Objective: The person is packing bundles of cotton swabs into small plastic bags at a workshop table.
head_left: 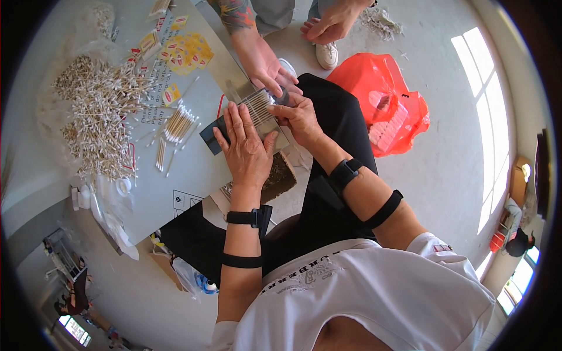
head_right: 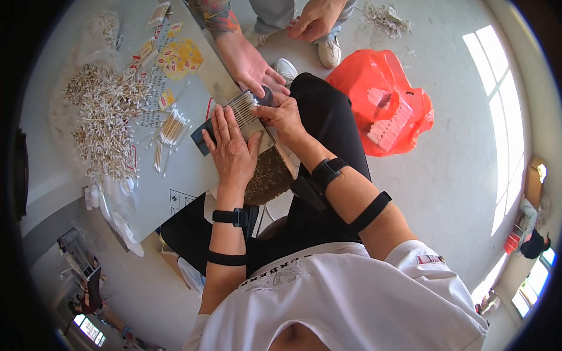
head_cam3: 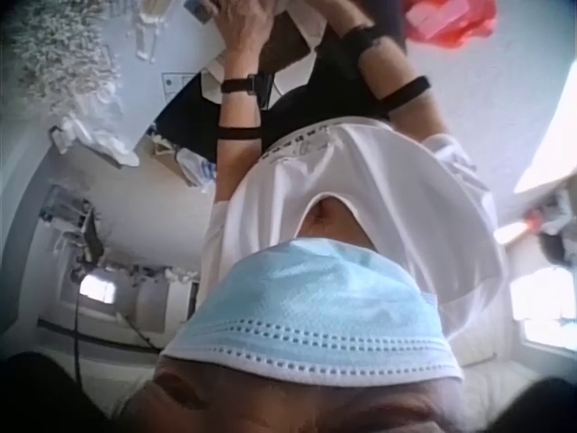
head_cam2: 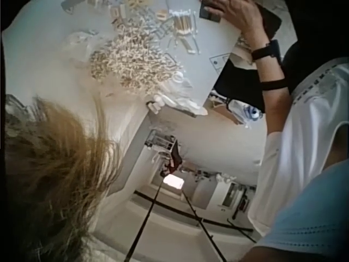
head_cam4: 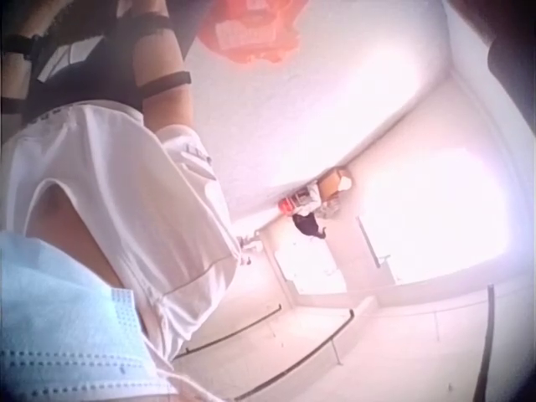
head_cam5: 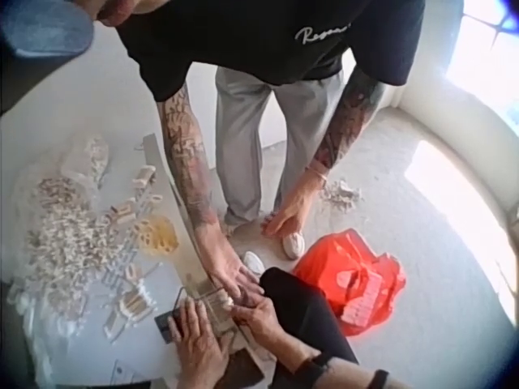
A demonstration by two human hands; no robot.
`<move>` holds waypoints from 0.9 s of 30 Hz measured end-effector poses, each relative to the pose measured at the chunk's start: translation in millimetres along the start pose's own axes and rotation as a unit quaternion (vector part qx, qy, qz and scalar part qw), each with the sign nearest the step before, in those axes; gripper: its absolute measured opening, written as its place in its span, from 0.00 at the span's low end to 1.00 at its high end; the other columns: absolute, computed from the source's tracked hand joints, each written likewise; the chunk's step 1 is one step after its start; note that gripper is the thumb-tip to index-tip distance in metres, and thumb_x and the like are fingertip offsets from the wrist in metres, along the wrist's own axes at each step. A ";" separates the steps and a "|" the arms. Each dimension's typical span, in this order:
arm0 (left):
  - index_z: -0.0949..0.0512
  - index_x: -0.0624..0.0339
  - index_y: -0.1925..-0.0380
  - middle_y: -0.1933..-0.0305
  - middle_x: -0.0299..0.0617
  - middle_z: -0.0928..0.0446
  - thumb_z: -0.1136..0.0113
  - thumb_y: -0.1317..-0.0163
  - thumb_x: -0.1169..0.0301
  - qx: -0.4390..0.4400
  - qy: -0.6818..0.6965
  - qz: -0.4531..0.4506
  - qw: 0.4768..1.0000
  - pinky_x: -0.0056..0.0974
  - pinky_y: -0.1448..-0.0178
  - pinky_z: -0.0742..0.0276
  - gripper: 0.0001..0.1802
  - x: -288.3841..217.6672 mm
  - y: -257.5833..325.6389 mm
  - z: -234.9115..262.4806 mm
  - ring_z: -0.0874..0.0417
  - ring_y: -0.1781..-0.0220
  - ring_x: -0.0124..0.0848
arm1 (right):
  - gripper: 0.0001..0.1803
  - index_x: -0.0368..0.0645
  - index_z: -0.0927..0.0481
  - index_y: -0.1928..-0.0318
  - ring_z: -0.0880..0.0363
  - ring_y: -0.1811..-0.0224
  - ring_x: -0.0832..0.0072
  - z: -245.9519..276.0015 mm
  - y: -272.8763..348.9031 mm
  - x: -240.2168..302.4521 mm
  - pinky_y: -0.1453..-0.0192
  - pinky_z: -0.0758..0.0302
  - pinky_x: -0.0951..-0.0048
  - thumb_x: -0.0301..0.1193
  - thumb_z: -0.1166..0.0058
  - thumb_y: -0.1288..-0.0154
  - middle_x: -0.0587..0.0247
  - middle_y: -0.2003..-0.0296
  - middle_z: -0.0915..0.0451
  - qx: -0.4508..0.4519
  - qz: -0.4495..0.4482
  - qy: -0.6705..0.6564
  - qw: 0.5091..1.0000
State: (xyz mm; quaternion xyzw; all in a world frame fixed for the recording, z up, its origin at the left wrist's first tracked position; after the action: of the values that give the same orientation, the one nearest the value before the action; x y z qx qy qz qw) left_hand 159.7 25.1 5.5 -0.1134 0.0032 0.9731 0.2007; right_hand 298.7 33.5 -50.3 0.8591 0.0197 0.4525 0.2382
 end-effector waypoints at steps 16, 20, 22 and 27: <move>0.44 0.66 0.30 0.24 0.55 0.48 0.41 0.36 0.55 -0.064 0.064 0.003 0.996 0.61 0.24 0.57 0.41 13.8 -7.7 23.1 0.51 0.21 0.49 | 0.07 0.43 0.16 0.66 0.32 0.82 0.89 -4.3 -2.4 -0.4 0.79 0.40 0.85 0.32 0.34 0.38 0.74 0.76 0.20 -0.031 0.001 -0.023 0.999; 0.24 0.63 0.53 0.49 0.50 0.23 0.38 0.41 0.71 -0.211 0.094 0.046 0.972 0.53 0.41 0.32 0.16 80.9 -41.4 57.8 0.26 0.43 0.51 | 0.14 0.46 0.20 0.71 0.41 0.84 0.89 4.0 -5.4 -4.3 0.80 0.44 0.85 0.42 0.36 0.37 0.77 0.80 0.28 -0.027 -0.012 -0.030 0.999; 0.20 0.61 0.64 0.61 0.47 0.21 0.38 0.42 0.74 -0.232 0.113 0.088 0.962 0.49 0.50 0.28 0.07 118.7 -62.3 67.7 0.22 0.54 0.49 | 0.15 0.46 0.21 0.72 0.40 0.84 0.88 4.1 -4.5 -1.4 0.80 0.44 0.84 0.43 0.36 0.37 0.76 0.81 0.29 -0.046 -0.015 -0.027 0.998; 0.17 0.59 0.71 0.67 0.48 0.17 0.29 0.48 0.60 -0.066 0.099 0.309 0.943 0.50 0.56 0.23 0.14 185.9 -101.8 68.4 0.16 0.61 0.47 | 0.16 0.45 0.21 0.71 0.40 0.84 0.87 3.3 -3.8 -2.3 0.80 0.43 0.84 0.44 0.36 0.37 0.76 0.81 0.29 -0.051 -0.022 -0.040 0.998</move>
State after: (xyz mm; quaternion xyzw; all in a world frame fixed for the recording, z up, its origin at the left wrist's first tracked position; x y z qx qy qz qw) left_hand 18.3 194.7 34.9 -0.2153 -0.0064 0.9692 -0.1195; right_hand 300.6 35.0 -55.3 0.8627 0.0063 0.4126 0.2926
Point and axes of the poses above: each hand's wrist, its own y-axis away from the middle knuckle, its own z-axis out of the back of the hand, x = y × z, the point moved 5 cm from there along -y, towards the middle knuckle
